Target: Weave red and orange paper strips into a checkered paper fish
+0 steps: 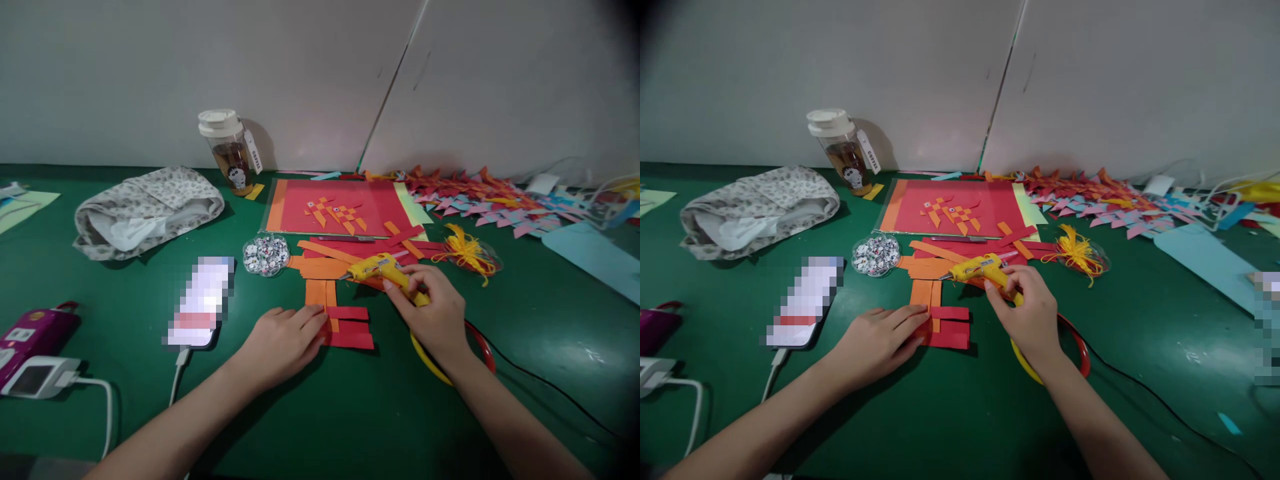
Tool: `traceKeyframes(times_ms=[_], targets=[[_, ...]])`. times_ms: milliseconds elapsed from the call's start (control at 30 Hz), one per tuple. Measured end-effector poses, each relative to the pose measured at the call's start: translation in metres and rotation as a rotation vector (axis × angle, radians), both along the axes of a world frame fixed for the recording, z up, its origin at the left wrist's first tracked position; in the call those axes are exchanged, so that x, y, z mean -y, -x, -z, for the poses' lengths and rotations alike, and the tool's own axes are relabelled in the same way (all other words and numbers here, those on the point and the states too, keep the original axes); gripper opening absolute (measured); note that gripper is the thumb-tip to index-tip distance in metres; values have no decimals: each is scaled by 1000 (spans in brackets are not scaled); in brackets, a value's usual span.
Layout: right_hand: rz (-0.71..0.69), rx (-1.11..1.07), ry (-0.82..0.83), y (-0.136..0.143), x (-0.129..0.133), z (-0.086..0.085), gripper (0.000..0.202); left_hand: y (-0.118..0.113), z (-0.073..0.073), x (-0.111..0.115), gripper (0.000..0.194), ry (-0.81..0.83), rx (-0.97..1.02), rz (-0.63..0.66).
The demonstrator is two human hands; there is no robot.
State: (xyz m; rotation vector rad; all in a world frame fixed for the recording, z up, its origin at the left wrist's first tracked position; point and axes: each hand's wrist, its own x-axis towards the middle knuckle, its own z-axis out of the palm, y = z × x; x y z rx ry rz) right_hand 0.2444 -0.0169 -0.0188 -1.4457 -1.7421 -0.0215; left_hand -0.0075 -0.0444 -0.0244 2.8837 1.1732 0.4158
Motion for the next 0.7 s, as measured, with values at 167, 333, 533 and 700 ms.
traceKeyframes(times_ms=[167, 333, 533, 700], targets=[[1, -1, -13, 1, 1, -1, 29, -2, -3, 0, 34, -3, -81, 10], [4, -9, -25, 2, 2, -3, 30, -3, 0, 1, 36, 1, -124, 9], [9, -19, -32, 2, 1, -3, 29, -3, -4, 0, 37, 28, -106, 9], [7, 1, -26, 2, 2, -5, 30, -1, -6, -1, 41, 97, -3, -80]])
